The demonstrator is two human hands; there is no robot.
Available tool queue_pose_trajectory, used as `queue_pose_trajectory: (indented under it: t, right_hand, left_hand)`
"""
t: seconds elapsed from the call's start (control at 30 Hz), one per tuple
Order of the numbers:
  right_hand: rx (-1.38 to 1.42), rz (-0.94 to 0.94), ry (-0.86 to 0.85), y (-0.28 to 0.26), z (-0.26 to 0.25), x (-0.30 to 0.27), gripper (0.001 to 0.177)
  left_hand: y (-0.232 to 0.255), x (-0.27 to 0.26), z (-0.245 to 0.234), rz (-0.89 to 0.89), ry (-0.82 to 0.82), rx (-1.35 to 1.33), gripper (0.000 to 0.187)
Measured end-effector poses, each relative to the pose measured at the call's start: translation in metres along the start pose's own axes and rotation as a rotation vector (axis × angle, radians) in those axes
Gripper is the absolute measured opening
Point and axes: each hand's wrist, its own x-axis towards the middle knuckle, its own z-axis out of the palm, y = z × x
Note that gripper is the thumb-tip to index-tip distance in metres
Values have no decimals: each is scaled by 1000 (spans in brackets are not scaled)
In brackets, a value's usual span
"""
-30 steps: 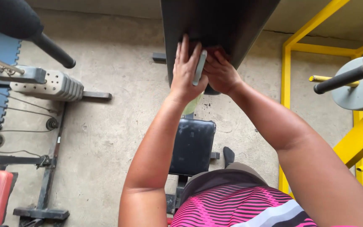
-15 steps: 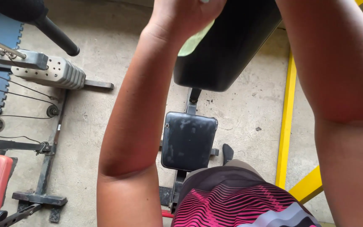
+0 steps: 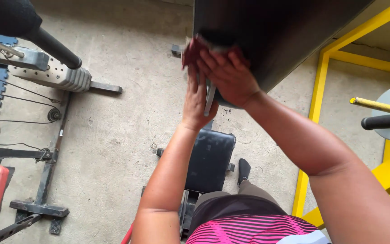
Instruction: The recorder is cleaning various pieces of weight training equipment in a gym using a spray bottle and a cloth.
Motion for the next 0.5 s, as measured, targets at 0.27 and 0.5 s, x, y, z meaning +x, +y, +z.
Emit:
queue_pose_trajectory:
  t: [0.27, 0.5]
  right_hand:
    - [-17, -94, -54, 3, -4, -6, 50]
    - [104, -78, -16, 91, -55, 63, 43]
  left_hand:
    - [4, -13, 15, -120, -23, 20, 92]
    - [45, 102, -59, 189, 128, -11, 85]
